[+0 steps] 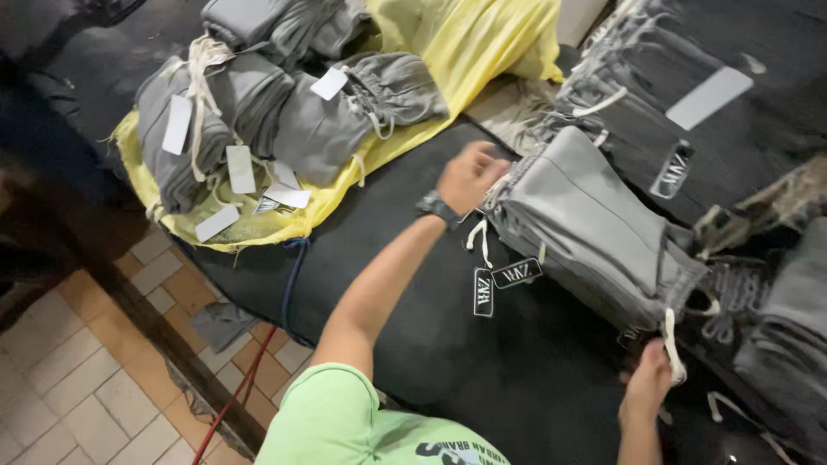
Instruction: The person irons multiple pairs of grey sweatpants on a black ironing table. They unfold each pair, smooth the fabric, press it with a steam iron, fold it, and place it on a growing stack. The process is repeated for several items.
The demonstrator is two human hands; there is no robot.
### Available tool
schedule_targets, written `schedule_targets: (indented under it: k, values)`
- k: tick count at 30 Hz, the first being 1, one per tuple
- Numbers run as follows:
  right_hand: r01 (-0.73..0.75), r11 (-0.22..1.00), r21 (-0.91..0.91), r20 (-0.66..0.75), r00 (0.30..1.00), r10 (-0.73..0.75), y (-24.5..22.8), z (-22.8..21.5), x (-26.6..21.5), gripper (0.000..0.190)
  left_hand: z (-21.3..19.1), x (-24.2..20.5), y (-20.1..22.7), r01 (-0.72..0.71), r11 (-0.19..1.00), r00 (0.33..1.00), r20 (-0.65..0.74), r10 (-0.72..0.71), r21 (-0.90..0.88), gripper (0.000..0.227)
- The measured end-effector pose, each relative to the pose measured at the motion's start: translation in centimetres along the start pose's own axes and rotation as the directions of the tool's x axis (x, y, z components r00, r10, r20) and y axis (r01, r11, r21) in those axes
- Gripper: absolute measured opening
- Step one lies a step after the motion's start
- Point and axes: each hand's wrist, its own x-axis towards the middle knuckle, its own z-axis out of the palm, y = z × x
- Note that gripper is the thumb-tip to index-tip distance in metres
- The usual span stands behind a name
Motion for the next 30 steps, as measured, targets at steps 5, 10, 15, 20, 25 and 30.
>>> schedule_targets:
  k: [5, 10, 15, 20, 25, 30]
  values:
    - [0.144, 0.902, -0.406, 0.079, 0.989, -0.122, 5.2, -2.8, -8.2, 0.026, -15.4, 2.0, -8.6, 0.548, 0.705, 0.506, -0.849, 0.149, 0.450, 0.062]
    - [0.113, 0.918, -0.380, 0.121, 0.990, -0.072, 3.3, 0.1, -9.1, 0.026, -24.4, 0.1, -13.5, 0.575, 0.692, 0.355, -0.629, -0.692, -0.437, 0.065]
    - [0.115, 0.936, -0.332, 0.117, 0.990, -0.080, 2.5, 0.5, -10.8, 0.025, -25.4, -0.3, -10.6, 0.429, 0.611, 0.421, -0.451, -0.787, -0.666, 0.053]
    - [0.123, 0.951, -0.282, 0.128, 0.988, -0.090, 4.9, 1.4, -13.6, 0.024, -26.4, 0.7, -9.2, 0.564, 0.826, 0.574, -0.732, -0.366, 0.029, 0.047]
    - [0.119, 0.950, -0.288, 0.147, 0.986, -0.079, 7.0, 1.7, -14.5, 0.024, -18.8, -0.4, -5.2, 0.022, 0.994, 0.501, -0.859, -0.103, -0.106, 0.062]
    - [0.135, 0.944, -0.301, 0.168, 0.982, -0.086, 8.2, 0.7, -14.6, 0.023, -1.9, -15.3, 7.0, -0.001, 0.851, 0.891, -0.388, -0.238, -0.525, 0.049]
